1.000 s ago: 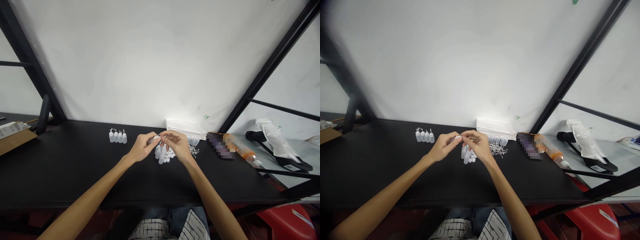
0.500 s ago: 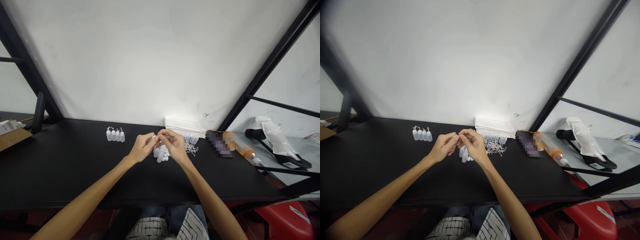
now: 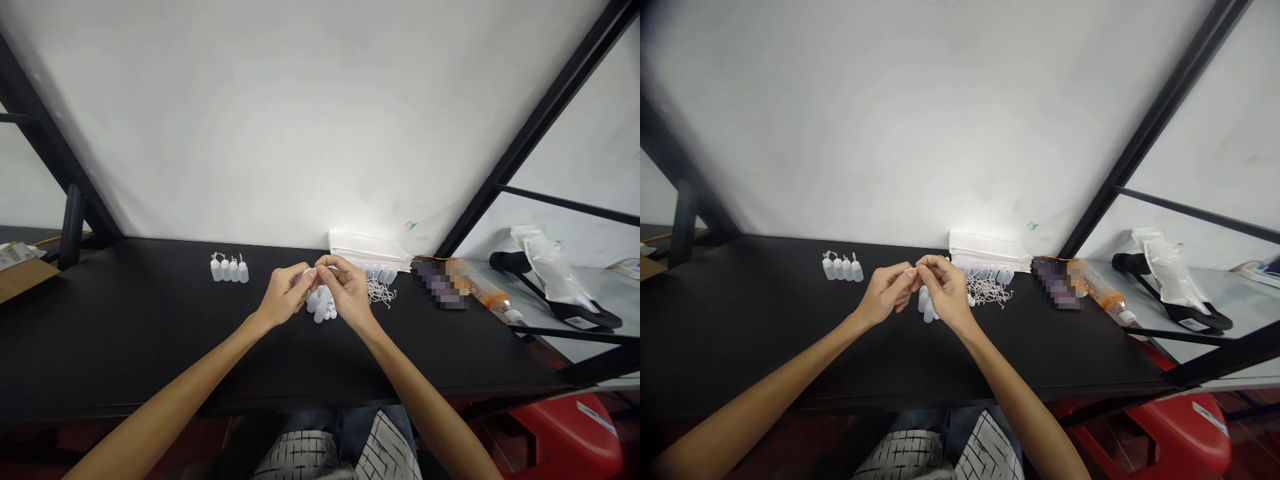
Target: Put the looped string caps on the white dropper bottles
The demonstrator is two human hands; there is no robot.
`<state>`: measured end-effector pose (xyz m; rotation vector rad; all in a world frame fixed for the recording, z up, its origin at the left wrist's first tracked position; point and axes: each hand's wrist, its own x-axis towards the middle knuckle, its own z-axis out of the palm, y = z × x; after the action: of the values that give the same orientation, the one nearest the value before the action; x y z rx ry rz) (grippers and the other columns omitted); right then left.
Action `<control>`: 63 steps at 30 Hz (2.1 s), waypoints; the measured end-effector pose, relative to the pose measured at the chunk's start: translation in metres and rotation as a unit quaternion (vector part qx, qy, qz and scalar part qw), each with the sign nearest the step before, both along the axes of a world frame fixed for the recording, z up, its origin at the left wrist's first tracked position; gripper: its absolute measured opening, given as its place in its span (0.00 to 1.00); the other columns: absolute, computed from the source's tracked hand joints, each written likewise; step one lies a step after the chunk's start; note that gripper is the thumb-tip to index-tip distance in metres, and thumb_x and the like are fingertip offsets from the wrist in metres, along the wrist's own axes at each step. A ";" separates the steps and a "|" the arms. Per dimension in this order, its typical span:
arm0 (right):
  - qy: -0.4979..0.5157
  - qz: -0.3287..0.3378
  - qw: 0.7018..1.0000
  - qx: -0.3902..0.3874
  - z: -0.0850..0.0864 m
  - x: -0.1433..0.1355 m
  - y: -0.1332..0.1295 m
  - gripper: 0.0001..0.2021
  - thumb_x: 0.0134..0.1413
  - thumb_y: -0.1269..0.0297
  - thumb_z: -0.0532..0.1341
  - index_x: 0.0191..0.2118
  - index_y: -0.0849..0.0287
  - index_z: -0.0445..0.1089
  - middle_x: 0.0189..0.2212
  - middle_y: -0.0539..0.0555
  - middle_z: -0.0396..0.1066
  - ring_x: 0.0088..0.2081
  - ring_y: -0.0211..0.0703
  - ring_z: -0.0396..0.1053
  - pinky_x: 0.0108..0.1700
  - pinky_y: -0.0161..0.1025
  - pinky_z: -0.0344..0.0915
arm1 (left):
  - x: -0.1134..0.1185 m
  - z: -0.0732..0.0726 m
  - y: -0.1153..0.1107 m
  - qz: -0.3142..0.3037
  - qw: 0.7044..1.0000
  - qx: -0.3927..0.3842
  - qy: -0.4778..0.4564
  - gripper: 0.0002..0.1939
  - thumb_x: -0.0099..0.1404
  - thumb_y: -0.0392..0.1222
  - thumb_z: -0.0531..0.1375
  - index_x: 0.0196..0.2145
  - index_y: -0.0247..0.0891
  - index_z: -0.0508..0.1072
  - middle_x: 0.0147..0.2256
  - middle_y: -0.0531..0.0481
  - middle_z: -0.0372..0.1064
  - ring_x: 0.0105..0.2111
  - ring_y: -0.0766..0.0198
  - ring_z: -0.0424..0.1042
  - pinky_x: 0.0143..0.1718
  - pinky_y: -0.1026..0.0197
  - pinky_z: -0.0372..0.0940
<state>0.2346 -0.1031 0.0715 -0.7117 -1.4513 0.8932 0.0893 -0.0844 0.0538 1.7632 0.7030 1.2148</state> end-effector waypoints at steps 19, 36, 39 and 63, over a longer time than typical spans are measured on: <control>-0.041 -0.057 0.997 0.018 0.006 -0.004 0.012 0.08 0.52 0.60 0.65 0.34 0.59 0.75 0.30 0.53 0.73 0.28 0.39 0.72 0.23 0.33 0.65 | -0.028 0.015 0.026 0.185 0.969 0.143 0.076 0.27 0.72 0.53 0.45 0.33 0.34 0.77 0.21 0.50 0.72 0.24 0.64 0.72 0.30 0.63 0.64; -0.439 -0.171 0.882 -0.014 0.017 -0.089 0.063 0.08 0.51 0.71 0.60 0.31 0.54 0.77 0.30 0.49 0.78 0.34 0.42 0.75 0.33 0.34 0.64 | -0.107 0.025 0.065 0.443 0.889 0.092 -0.076 0.34 0.70 0.59 0.41 0.26 0.33 0.75 0.21 0.46 0.71 0.21 0.64 0.73 0.20 0.67 0.64; -0.473 -0.193 0.859 -0.022 0.008 -0.098 0.070 0.09 0.52 0.70 0.59 0.34 0.52 0.78 0.33 0.49 0.79 0.36 0.44 0.74 0.34 0.35 0.64 | -0.110 0.025 0.067 0.432 0.892 0.065 -0.114 0.33 0.69 0.60 0.43 0.25 0.33 0.75 0.20 0.46 0.71 0.20 0.65 0.72 0.18 0.67 0.63; -0.476 -0.197 0.857 0.017 -0.022 -0.117 0.081 0.12 0.58 0.67 0.56 0.41 0.51 0.76 0.40 0.51 0.77 0.40 0.46 0.73 0.38 0.37 0.64 | -0.105 0.022 0.067 0.367 0.924 0.061 -0.086 0.35 0.68 0.63 0.43 0.26 0.33 0.76 0.21 0.46 0.72 0.21 0.65 0.73 0.18 0.67 0.64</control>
<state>0.1178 -0.0223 0.0497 -1.4867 -2.0457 0.1458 -0.0153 -0.0170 0.0758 1.4933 1.2662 1.9158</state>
